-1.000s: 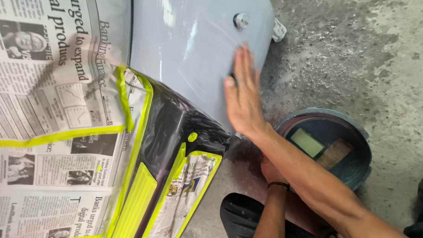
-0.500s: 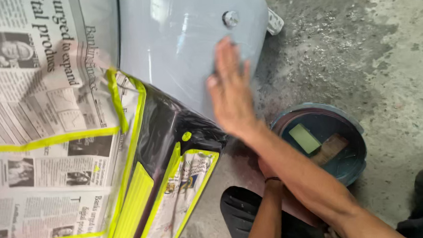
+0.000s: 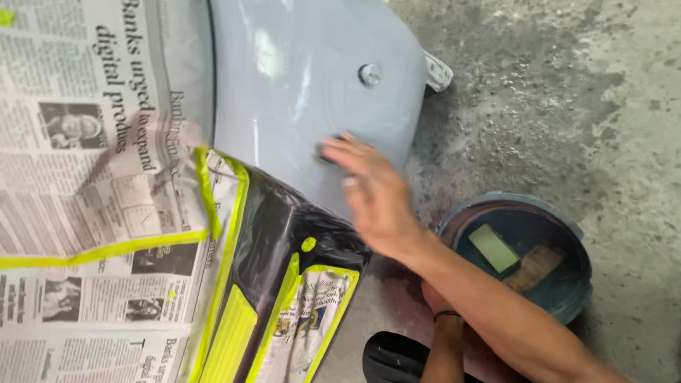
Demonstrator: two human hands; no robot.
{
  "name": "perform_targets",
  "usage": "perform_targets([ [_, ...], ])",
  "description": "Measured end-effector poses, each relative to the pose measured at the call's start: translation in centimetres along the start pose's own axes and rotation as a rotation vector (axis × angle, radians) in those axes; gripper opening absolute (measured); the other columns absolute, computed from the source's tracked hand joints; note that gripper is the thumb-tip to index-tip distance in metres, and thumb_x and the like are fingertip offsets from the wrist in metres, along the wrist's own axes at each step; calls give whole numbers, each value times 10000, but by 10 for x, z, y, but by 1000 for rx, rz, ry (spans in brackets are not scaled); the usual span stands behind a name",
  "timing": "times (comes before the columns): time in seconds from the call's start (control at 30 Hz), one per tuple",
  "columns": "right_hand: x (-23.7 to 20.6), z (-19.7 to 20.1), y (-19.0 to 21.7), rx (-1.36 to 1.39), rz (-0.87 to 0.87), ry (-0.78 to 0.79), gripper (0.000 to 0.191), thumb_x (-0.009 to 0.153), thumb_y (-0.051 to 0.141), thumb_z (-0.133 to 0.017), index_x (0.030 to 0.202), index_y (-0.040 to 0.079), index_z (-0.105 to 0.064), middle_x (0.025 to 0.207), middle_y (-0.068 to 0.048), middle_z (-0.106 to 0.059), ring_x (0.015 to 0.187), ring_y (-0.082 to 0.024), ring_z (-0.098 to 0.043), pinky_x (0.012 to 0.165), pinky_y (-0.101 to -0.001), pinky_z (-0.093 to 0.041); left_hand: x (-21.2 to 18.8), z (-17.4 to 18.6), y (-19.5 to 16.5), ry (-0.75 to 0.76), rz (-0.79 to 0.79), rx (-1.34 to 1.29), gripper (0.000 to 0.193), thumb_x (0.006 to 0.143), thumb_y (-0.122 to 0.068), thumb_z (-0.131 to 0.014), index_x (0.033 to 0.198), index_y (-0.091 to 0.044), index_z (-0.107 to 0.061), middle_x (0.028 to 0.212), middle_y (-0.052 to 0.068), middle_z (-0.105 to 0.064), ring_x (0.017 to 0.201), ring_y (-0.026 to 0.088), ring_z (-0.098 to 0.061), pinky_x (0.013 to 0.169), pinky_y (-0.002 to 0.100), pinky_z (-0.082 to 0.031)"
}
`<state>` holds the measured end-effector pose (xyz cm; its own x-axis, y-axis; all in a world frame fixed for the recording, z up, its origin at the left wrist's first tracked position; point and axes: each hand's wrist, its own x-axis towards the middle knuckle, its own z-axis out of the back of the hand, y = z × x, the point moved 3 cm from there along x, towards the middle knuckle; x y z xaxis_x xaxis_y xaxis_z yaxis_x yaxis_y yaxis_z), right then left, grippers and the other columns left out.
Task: The person sands a gray car bumper with a sanding block, repeatedly dipping it into a bucket of water. The bumper is partially masked with newspaper and tape. The person works on the lower edge and side of the bumper, maintaining a wet sanding process throughout.
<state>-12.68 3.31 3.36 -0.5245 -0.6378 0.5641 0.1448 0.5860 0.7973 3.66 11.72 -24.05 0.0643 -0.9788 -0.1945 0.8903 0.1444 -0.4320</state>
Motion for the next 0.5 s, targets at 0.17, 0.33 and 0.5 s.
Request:
perform_targets([
  [0.17, 2, 45, -56, 147, -576, -128, 283, 1057, 154, -525, 1274, 86, -694, 925, -55, -724, 795, -137, -655, 695, -289, -512, 2, 1, 4, -36, 59, -11, 517, 928, -303, -614, 1363, -58, -481, 1054, 295, -702, 957, 483, -676, 838, 548, -535],
  [0.33, 45, 64, -93, -162, -179, -137, 300, 1028, 228, -801, 1275, 75, -725, 951, -54, -735, 827, -101, -676, 748, -278, -554, 5, 2, -2, -109, -28, -53, 537, 888, -236, -643, 1360, -48, -471, 1033, 292, -686, 937, 488, -668, 821, 553, -529],
  [0.5, 60, 55, -87, -137, -3, -56, 366, 983, 159, -856, 1310, 55, -728, 1093, -83, -755, 948, -129, -718, 836, -285, -596, 3, 13, -14, -120, -40, -37, 498, 898, -220, -656, 1320, -26, -477, 1052, 293, -670, 930, 481, -674, 813, 546, -539],
])
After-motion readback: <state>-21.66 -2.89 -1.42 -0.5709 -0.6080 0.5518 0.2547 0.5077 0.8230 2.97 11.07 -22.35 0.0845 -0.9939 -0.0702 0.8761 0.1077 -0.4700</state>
